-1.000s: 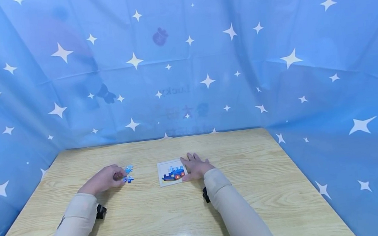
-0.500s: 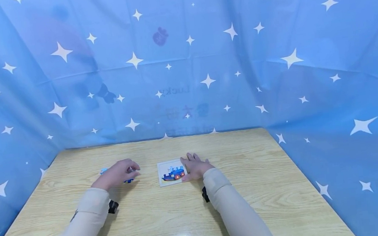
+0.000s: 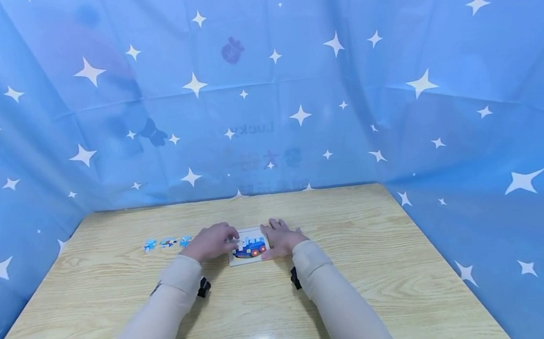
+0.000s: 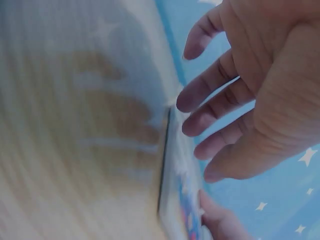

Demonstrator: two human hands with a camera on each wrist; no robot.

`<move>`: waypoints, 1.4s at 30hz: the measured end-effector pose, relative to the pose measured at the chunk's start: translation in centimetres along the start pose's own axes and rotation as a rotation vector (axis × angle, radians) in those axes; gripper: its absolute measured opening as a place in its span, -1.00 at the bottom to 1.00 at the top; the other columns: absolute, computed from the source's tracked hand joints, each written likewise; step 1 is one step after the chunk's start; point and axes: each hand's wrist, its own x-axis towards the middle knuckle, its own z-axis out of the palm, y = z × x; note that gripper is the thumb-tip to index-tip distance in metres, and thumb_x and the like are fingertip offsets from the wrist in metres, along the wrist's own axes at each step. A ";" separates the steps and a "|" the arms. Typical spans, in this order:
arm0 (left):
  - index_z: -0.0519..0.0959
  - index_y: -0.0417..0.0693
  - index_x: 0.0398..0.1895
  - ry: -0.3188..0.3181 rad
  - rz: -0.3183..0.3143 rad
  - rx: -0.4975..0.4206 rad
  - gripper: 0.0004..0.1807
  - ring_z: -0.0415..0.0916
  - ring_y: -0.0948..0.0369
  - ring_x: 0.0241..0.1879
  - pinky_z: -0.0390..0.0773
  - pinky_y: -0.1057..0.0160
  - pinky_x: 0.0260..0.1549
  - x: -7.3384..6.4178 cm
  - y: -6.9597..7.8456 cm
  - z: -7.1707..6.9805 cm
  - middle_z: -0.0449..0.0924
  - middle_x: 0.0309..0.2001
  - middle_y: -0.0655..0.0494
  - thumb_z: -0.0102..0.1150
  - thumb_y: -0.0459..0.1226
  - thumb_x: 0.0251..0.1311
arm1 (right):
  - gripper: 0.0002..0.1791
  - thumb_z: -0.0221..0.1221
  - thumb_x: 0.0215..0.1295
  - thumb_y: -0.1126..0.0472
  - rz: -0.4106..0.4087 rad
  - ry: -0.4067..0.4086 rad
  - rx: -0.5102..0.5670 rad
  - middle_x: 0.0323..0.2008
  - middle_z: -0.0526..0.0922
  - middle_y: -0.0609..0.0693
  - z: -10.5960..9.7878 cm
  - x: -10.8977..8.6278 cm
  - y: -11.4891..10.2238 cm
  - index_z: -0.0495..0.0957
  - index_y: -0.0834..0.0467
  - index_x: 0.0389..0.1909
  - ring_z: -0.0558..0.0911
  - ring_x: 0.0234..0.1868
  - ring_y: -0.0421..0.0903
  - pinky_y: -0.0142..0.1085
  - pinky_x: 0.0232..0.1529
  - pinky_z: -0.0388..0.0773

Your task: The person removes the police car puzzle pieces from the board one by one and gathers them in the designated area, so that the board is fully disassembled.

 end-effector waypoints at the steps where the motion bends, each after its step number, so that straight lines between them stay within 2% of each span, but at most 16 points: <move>1: 0.69 0.01 0.06 -0.003 -0.011 0.015 -0.71 0.56 0.11 -0.06 0.50 -0.11 0.10 0.3 0.3 0.2 0.63 -0.05 0.09 0.28 -0.12 0.35 | 0.02 0.22 0.36 -0.24 -0.001 0.000 0.001 0.63 -0.21 0.16 0.0 0.0 0.0 -0.08 0.02 0.64 -0.24 0.61 0.20 0.45 0.38 -0.17; 5: 0.68 0.05 0.08 -0.001 -0.049 0.065 -0.68 0.54 0.10 -0.04 0.41 -0.20 0.13 0.9 1.1 0.9 0.60 -0.06 0.11 0.31 -0.07 0.33 | 0.02 0.21 0.36 -0.24 -0.007 -0.008 0.005 0.63 -0.22 0.16 -0.1 -0.2 -0.1 -0.09 0.01 0.64 -0.26 0.61 0.19 0.45 0.38 -0.19; 10: 0.67 0.11 0.11 -0.004 -0.055 0.108 -0.65 0.50 0.10 -0.04 0.32 -0.13 0.03 1.2 1.8 1.2 0.58 -0.03 0.12 0.32 -0.04 0.32 | 0.01 0.19 0.39 -0.23 -0.004 -0.036 0.007 0.63 -0.28 0.15 -0.3 -0.3 -0.1 -0.13 0.02 0.65 -0.29 0.61 0.19 0.45 0.38 -0.21; 15: 0.66 0.14 0.10 0.003 -0.058 0.114 -0.67 0.48 0.10 -0.07 0.27 -0.12 -0.01 1.3 2.2 1.3 0.58 -0.04 0.12 0.33 -0.04 0.32 | -0.02 0.14 0.43 -0.23 0.004 -0.051 0.000 0.63 -0.29 0.14 -0.6 -0.5 -0.1 -0.15 0.03 0.65 -0.29 0.61 0.18 0.43 0.40 -0.21; 17: 0.66 0.15 0.11 0.003 -0.058 0.120 -0.67 0.48 0.09 -0.07 0.27 -0.15 0.02 1.3 2.3 1.4 0.57 -0.03 0.12 0.31 -0.04 0.34 | -0.09 0.09 0.48 -0.22 0.006 -0.027 0.016 0.63 -0.25 0.15 -0.5 -0.3 -0.1 -0.10 0.04 0.64 -0.27 0.61 0.19 0.43 0.40 -0.21; 21: 0.64 0.15 0.12 -0.001 -0.056 0.123 -0.68 0.49 0.06 -0.05 0.27 -0.23 0.04 1.1 2.2 1.5 0.56 -0.02 0.10 0.29 -0.04 0.36 | -0.32 -0.04 0.58 -0.15 0.035 0.076 0.100 0.61 -0.07 0.10 0.5 1.0 0.2 0.15 0.04 0.58 -0.16 0.61 0.16 0.47 0.36 -0.21; 24: 0.64 0.14 0.11 0.002 -0.055 0.120 -0.68 0.49 0.06 -0.04 0.28 -0.24 0.03 1.1 2.2 1.4 0.56 -0.02 0.09 0.29 -0.04 0.36 | -0.45 -0.02 0.59 -0.11 0.071 0.170 0.156 0.56 0.06 0.06 1.5 2.0 0.3 0.30 0.03 0.46 -0.08 0.59 0.13 0.50 0.34 -0.22; 28: 0.64 0.14 0.09 -0.004 -0.065 0.113 -0.67 0.48 0.07 -0.05 0.29 -0.17 -0.01 1.0 2.4 1.2 0.56 -0.04 0.10 0.30 -0.02 0.34 | -0.47 0.09 0.54 -0.07 0.112 0.251 0.199 0.53 0.11 0.05 2.2 2.5 0.1 0.33 0.04 0.40 -0.04 0.58 0.10 0.50 0.34 -0.30; 36: 0.61 0.07 -0.06 -0.029 -0.079 0.069 -0.65 0.41 0.16 -0.19 0.28 -0.07 -0.08 1.6 2.6 1.3 0.51 -0.19 0.17 0.35 0.05 0.26 | -0.41 0.11 0.53 0.00 0.113 0.272 0.216 0.55 0.11 0.08 1.9 1.1 -0.9 0.25 0.03 0.48 -0.01 0.57 0.13 0.50 0.34 -0.30; 42: 0.58 -0.01 -0.12 -0.046 -0.081 -0.058 -0.69 0.42 0.16 -0.23 0.27 -0.13 0.00 1.9 2.5 0.9 0.52 -0.24 0.19 0.42 -0.06 0.24 | -0.42 0.11 0.54 0.00 0.095 0.270 0.229 0.54 0.12 0.06 1.7 0.7 -1.0 0.25 -0.01 0.48 -0.01 0.57 0.12 0.50 0.33 -0.33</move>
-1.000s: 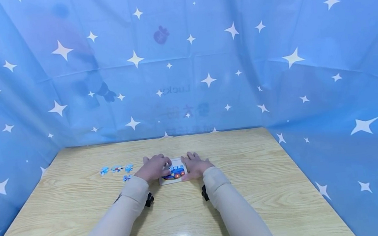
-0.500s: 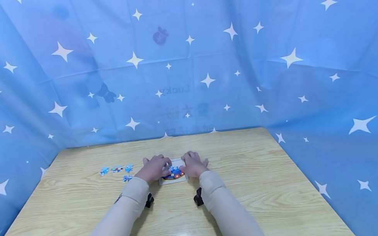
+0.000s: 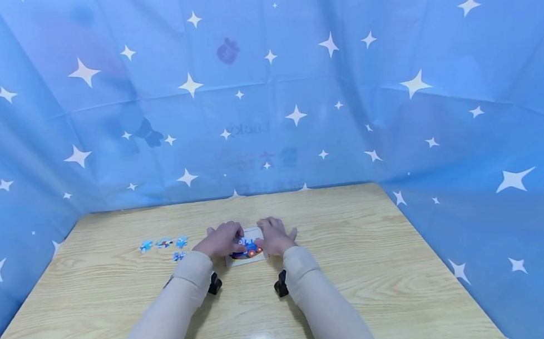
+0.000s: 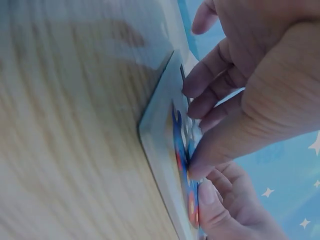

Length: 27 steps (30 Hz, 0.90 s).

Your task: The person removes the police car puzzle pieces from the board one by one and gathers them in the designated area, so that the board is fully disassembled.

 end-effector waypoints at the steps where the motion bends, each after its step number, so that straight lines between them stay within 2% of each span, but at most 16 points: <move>1: 0.57 -0.02 -0.12 0.000 0.000 -0.020 -0.68 0.44 0.16 -0.22 0.28 -0.17 0.06 0.0 -0.1 -0.1 0.53 -0.23 0.18 0.42 -0.07 0.23 | -0.44 0.12 0.53 0.01 -0.008 0.003 0.009 0.53 0.14 0.06 0.0 0.0 0.0 0.26 -0.03 0.47 0.00 0.57 0.13 0.51 0.32 -0.33; 3: 0.57 -0.04 -0.10 -0.001 0.000 -0.050 -0.67 0.47 0.16 -0.20 0.30 -0.21 0.13 0.0 -0.2 -0.1 0.55 -0.21 0.17 0.43 -0.09 0.23 | -0.49 0.13 0.53 0.03 -0.019 0.006 0.023 0.51 0.16 0.06 0.0 0.0 -0.1 0.29 -0.06 0.42 0.01 0.56 0.14 0.53 0.30 -0.35; 5: 0.56 -0.05 -0.09 -0.005 0.001 -0.063 -0.67 0.48 0.17 -0.19 0.39 -0.14 0.14 0.1 -0.4 -0.1 0.56 -0.19 0.15 0.43 -0.11 0.23 | -0.56 0.13 0.53 0.04 -0.033 0.011 0.032 0.49 0.19 0.06 0.0 0.0 -0.2 0.34 -0.11 0.35 0.03 0.55 0.16 0.56 0.28 -0.35; 9: 0.57 -0.07 -0.09 -0.003 0.024 -0.059 -0.67 0.48 0.20 -0.23 0.54 0.10 -0.09 0.1 -0.7 0.2 0.56 -0.19 0.13 0.43 -0.11 0.23 | -0.67 0.12 0.54 0.04 -0.078 0.004 0.054 0.48 0.19 0.08 -0.1 0.0 0.2 0.43 -0.12 0.25 0.00 0.55 0.18 0.59 0.24 -0.38; 11: 0.58 -0.08 -0.08 -0.006 0.038 -0.056 -0.66 0.48 0.22 -0.26 0.55 0.14 -0.15 0.0 -0.7 0.3 0.55 -0.21 0.13 0.43 -0.11 0.23 | -0.62 0.14 0.53 0.03 -0.112 -0.022 0.059 0.50 0.17 0.09 -0.3 -0.1 0.6 0.44 -0.13 0.30 -0.04 0.56 0.20 0.60 0.23 -0.38; 15: 0.57 -0.08 -0.08 -0.015 0.057 -0.057 -0.67 0.46 0.22 -0.29 0.53 0.16 -0.20 -0.1 -0.7 0.3 0.53 -0.24 0.15 0.42 -0.12 0.24 | -0.35 0.25 0.42 -0.02 -0.168 -0.116 0.020 0.57 0.07 0.11 -1.0 -0.4 1.4 0.32 -0.12 0.49 -0.16 0.59 0.26 0.60 0.23 -0.35; 17: 0.56 -0.07 -0.08 -0.015 0.058 -0.059 -0.68 0.45 0.21 -0.30 0.53 0.16 -0.21 -0.2 -0.7 0.2 0.53 -0.25 0.16 0.42 -0.13 0.24 | -0.27 0.31 0.36 -0.04 -0.187 -0.151 -0.007 0.59 0.01 0.14 -1.2 -0.5 1.5 0.31 -0.09 0.51 -0.21 0.59 0.29 0.60 0.24 -0.35; 21: 0.55 -0.05 -0.09 -0.002 0.057 -0.078 -0.67 0.45 0.20 -0.29 0.52 0.16 -0.19 -0.4 -0.7 0.1 0.53 -0.25 0.16 0.45 -0.15 0.21 | -0.29 0.34 0.32 -0.04 -0.195 -0.151 -0.019 0.60 0.01 0.13 -1.2 -0.5 1.5 0.38 -0.06 0.46 -0.22 0.59 0.29 0.58 0.26 -0.35; 27: 0.55 -0.06 -0.07 -0.001 0.058 -0.122 -0.65 0.45 0.21 -0.28 0.53 0.17 -0.17 -0.3 -0.8 0.1 0.54 -0.25 0.16 0.47 -0.17 0.18 | -0.35 0.35 0.31 -0.02 -0.162 -0.125 -0.020 0.59 0.03 0.07 -0.9 -0.4 1.5 0.43 -0.13 0.41 -0.20 0.60 0.24 0.56 0.28 -0.37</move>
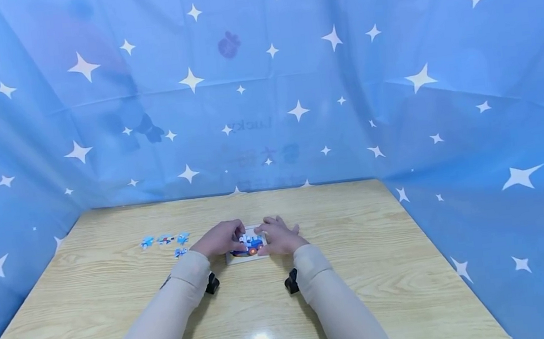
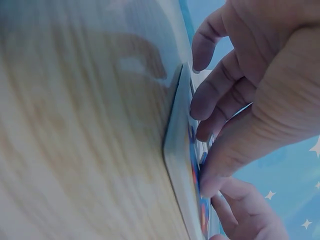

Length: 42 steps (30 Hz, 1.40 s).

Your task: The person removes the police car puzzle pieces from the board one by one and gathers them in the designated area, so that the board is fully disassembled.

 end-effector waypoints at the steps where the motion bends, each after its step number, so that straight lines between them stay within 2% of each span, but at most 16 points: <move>1: 0.55 -0.07 -0.08 0.001 -0.004 0.000 -0.65 0.46 0.21 -0.28 0.53 0.17 -0.17 0.0 0.1 0.0 0.54 -0.25 0.16 0.47 -0.17 0.18 | -0.36 0.35 0.31 -0.02 -0.002 0.002 0.002 0.59 0.04 0.07 0.0 0.0 0.0 0.44 -0.12 0.41 -0.20 0.60 0.24 0.56 0.28 -0.37; 8: 0.62 -0.08 -0.04 0.000 0.004 0.022 -0.69 0.50 0.22 -0.24 0.57 0.16 -0.10 0.3 0.0 0.0 0.60 -0.21 0.14 0.45 -0.21 0.21 | -0.37 0.29 0.38 -0.01 -0.028 -0.013 0.032 0.60 -0.01 0.09 -0.1 -0.5 0.2 0.40 -0.09 0.44 -0.25 0.60 0.23 0.52 0.30 -0.43; 16: 0.68 -0.10 0.02 -0.006 0.032 0.002 -0.69 0.57 0.25 -0.21 0.61 0.17 -0.06 0.5 -0.5 -0.4 0.67 -0.10 0.10 0.43 -0.26 0.23 | -0.37 0.26 0.40 -0.03 -0.035 -0.021 0.043 0.62 -0.04 0.05 -0.3 -0.7 0.3 0.38 -0.10 0.46 -0.28 0.61 0.19 0.50 0.31 -0.47; 31: 0.72 -0.09 -0.10 -0.016 0.049 -0.184 -0.79 0.55 0.26 -0.31 0.60 0.21 -0.18 0.5 -1.8 -0.1 0.65 -0.26 0.16 0.43 -0.27 0.22 | -0.38 0.22 0.44 -0.06 -0.029 -0.039 0.023 0.62 -0.07 0.05 -0.1 -0.8 0.4 0.35 -0.12 0.47 -0.28 0.61 0.19 0.50 0.32 -0.46; 42: 0.70 -0.11 -0.03 -0.014 0.063 -0.275 -0.74 0.56 0.27 -0.27 0.60 0.21 -0.15 0.5 -2.9 0.2 0.66 -0.25 0.17 0.41 -0.27 0.24 | -0.37 0.21 0.44 -0.08 -0.030 -0.050 0.030 0.63 -0.09 0.05 -0.2 -0.8 0.3 0.34 -0.11 0.48 -0.30 0.61 0.20 0.50 0.32 -0.46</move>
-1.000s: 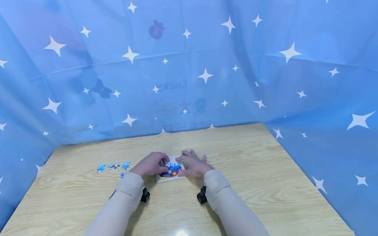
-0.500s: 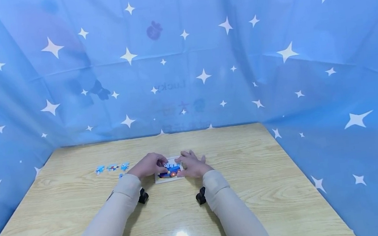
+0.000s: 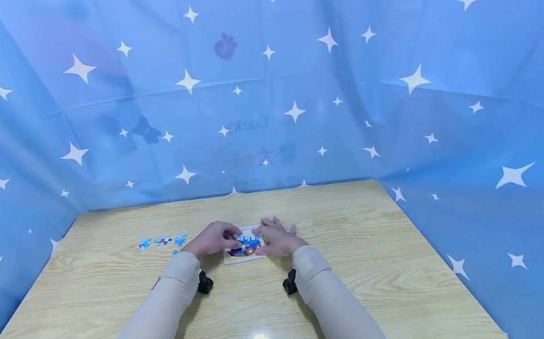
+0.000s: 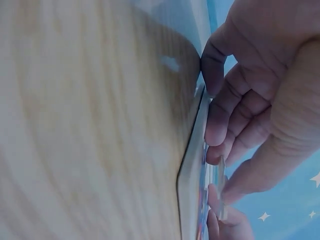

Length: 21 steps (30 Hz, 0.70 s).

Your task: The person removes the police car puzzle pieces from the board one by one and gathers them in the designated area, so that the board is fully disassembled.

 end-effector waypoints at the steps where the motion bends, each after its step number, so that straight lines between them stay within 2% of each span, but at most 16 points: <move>1: 0.69 -0.12 -0.02 -0.001 0.006 -0.003 -0.73 0.56 0.27 -0.27 0.60 0.21 -0.15 -0.1 0.0 0.0 0.66 -0.25 0.16 0.41 -0.27 0.24 | -0.36 0.21 0.44 -0.08 0.000 0.000 0.002 0.63 -0.09 0.05 0.0 0.0 0.0 0.33 -0.11 0.48 -0.30 0.61 0.20 0.50 0.32 -0.46; 10: 0.65 -0.12 0.10 0.027 0.026 0.000 -0.64 0.56 0.28 -0.26 0.59 0.24 -0.16 -0.7 -0.2 -0.3 0.64 -0.26 0.18 0.40 -0.22 0.27 | -0.07 0.21 0.42 -0.15 0.043 0.009 -0.044 0.62 -0.06 0.04 0.1 -0.1 -0.4 -0.01 0.06 0.63 -0.23 0.61 0.15 0.44 0.38 -0.36; 17: 0.65 -0.11 0.10 0.047 0.030 -0.003 -0.65 0.56 0.25 -0.24 0.59 0.20 -0.19 -1.4 -0.4 -0.7 0.64 -0.23 0.17 0.38 -0.22 0.29 | -0.10 0.19 0.43 -0.17 0.058 0.000 -0.118 0.62 -0.05 0.05 0.0 0.1 -0.8 0.03 0.10 0.61 -0.19 0.61 0.15 0.45 0.38 -0.26; 21: 0.66 -0.05 0.07 0.067 0.017 -0.008 -0.69 0.55 0.24 -0.22 0.59 0.19 -0.17 -2.0 -0.6 -1.1 0.63 -0.23 0.19 0.38 -0.22 0.29 | -0.09 0.19 0.43 -0.16 0.057 0.012 -0.153 0.62 -0.04 0.08 0.0 0.0 -0.8 0.04 0.13 0.61 -0.14 0.61 0.16 0.38 0.43 -0.21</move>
